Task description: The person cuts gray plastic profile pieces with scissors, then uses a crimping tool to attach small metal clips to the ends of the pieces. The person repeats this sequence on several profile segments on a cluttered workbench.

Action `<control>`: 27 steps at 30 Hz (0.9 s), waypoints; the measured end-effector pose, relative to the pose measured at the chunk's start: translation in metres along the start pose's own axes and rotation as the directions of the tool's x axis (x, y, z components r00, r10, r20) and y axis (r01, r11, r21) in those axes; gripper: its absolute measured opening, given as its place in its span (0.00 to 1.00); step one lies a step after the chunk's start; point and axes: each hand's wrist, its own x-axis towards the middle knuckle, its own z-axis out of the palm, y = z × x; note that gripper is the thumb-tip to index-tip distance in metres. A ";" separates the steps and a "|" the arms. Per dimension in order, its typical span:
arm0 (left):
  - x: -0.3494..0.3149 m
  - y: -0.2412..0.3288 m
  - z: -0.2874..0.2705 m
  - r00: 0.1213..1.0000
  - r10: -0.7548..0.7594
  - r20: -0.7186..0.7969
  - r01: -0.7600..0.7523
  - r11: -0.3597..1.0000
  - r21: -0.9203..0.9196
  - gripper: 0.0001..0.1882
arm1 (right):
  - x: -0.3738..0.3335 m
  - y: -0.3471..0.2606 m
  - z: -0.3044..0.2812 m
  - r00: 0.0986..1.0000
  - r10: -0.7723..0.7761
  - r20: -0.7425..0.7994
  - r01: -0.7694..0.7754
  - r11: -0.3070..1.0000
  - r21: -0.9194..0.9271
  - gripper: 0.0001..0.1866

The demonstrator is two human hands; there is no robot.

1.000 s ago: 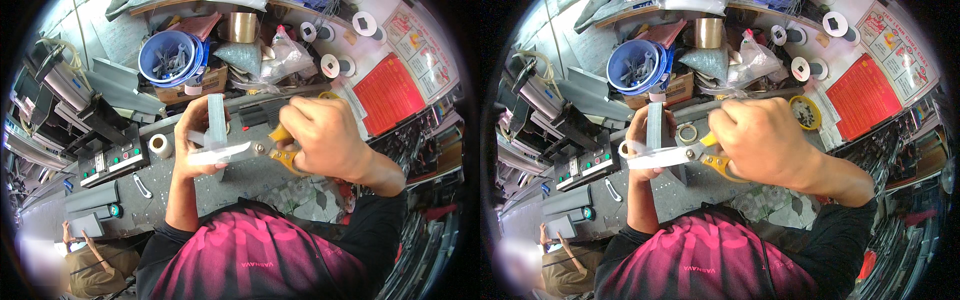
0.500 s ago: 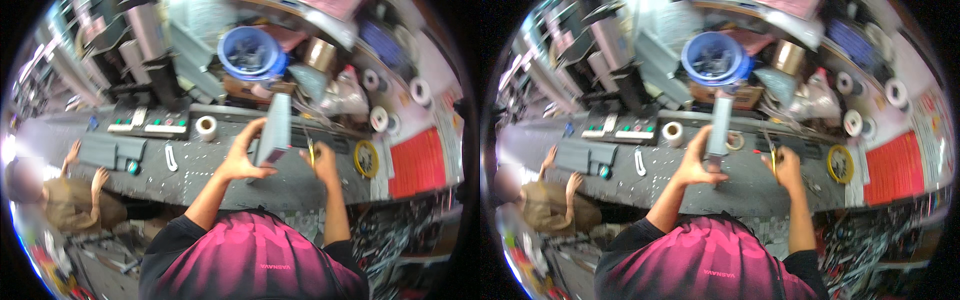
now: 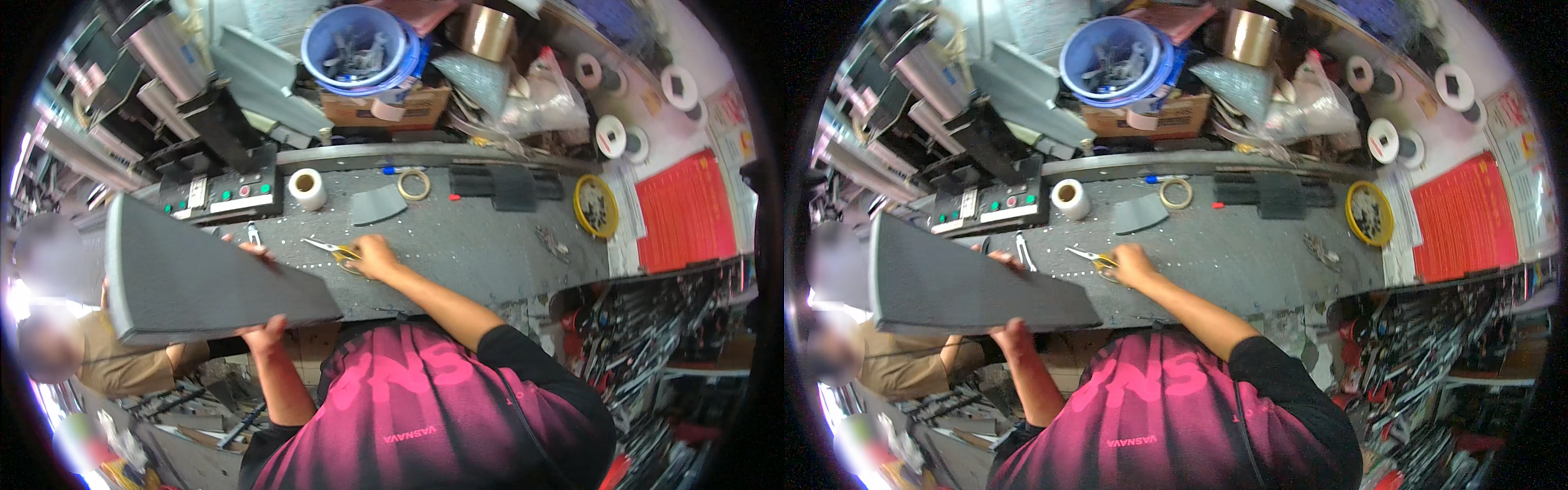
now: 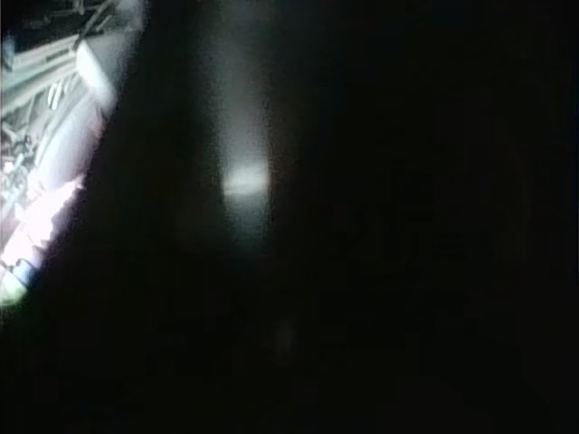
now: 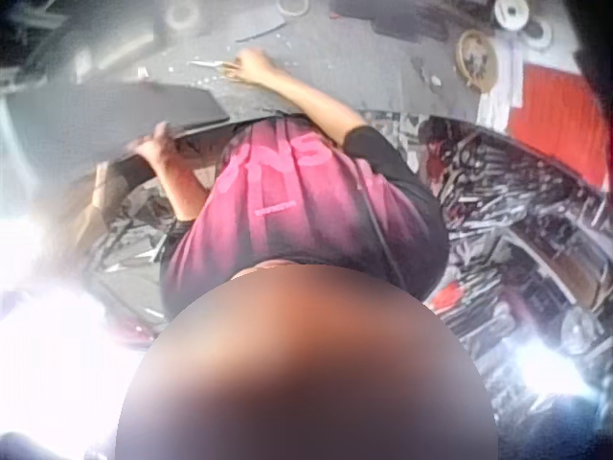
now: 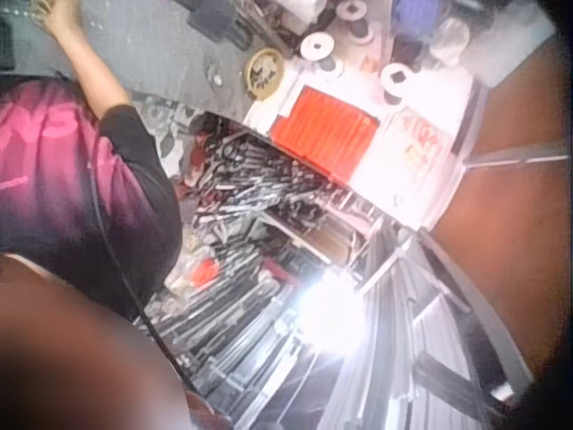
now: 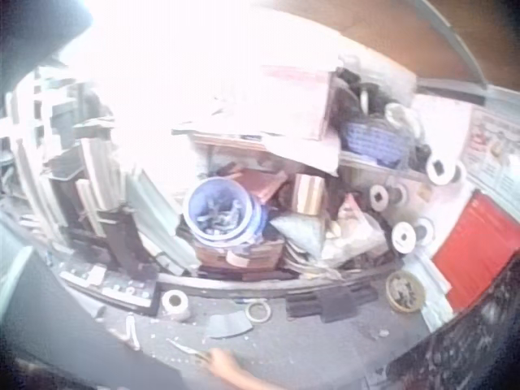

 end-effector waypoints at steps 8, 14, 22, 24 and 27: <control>0.021 0.016 0.027 0.910 -0.153 0.386 0.025 0.948 0.317 0.69 | -0.026 -0.006 -0.029 0.979 -0.096 -0.179 0.175 0.845 0.506 0.15; -0.022 -0.069 0.145 0.629 -0.448 0.635 -0.171 0.718 0.675 0.56 | -0.160 0.144 -0.095 0.872 0.403 -0.278 -0.135 0.743 0.655 0.12; -0.093 -0.164 0.222 0.402 -0.608 0.685 -0.401 0.556 0.729 0.56 | -0.319 0.279 -0.195 0.445 0.501 -0.742 -0.491 0.830 0.266 0.14; -0.100 -0.171 0.231 0.419 -0.614 0.669 -0.416 0.525 0.743 0.56 | -0.332 0.303 -0.227 0.485 0.406 -0.774 -0.597 0.801 0.046 0.23; -0.107 -0.178 0.240 0.435 -0.616 0.657 -0.431 0.498 0.752 0.57 | -0.331 0.335 -0.258 0.510 0.381 -0.772 -0.673 0.735 -0.081 0.34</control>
